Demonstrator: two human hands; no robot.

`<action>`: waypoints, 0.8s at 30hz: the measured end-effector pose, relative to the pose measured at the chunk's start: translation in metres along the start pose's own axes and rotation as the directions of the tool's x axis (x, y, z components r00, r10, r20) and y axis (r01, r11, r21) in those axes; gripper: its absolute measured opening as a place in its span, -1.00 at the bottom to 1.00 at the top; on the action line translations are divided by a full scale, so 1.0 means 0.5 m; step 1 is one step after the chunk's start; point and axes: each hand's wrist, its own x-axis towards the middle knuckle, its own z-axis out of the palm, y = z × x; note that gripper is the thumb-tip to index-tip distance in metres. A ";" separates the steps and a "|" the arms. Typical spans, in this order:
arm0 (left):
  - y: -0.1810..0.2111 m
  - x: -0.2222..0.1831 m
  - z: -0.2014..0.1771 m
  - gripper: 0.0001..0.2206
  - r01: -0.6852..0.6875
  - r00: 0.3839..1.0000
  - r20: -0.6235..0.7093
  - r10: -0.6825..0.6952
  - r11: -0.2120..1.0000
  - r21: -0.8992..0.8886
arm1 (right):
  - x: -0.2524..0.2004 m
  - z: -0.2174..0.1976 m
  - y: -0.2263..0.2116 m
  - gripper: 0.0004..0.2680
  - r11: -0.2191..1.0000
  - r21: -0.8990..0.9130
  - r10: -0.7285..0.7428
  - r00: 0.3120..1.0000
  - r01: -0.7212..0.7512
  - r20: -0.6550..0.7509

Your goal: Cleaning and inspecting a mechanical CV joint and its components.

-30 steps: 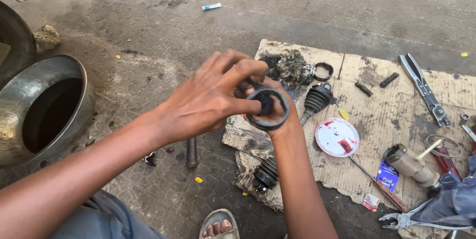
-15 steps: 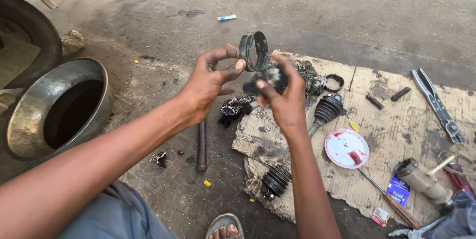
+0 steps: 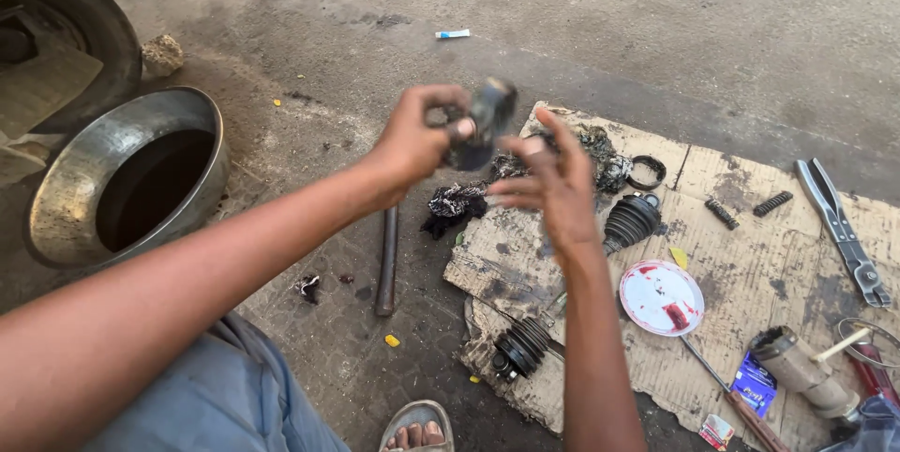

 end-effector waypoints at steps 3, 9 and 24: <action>-0.030 0.021 -0.009 -0.90 -0.377 0.923 0.124 0.364 0.793 0.479 | 0.016 -0.030 0.009 -0.58 0.992 -0.125 -0.014 0.999 0.008 -0.046; 0.022 -0.022 0.028 -0.77 -0.428 0.897 0.277 0.345 0.518 0.741 | 0.020 -0.027 0.054 -0.55 0.980 0.142 -0.146 0.989 0.141 0.025; -0.011 -0.013 0.049 -0.69 -0.253 0.967 0.036 0.254 0.967 -0.036 | 0.000 0.058 0.036 -0.73 0.789 0.101 -0.570 0.783 0.606 -0.251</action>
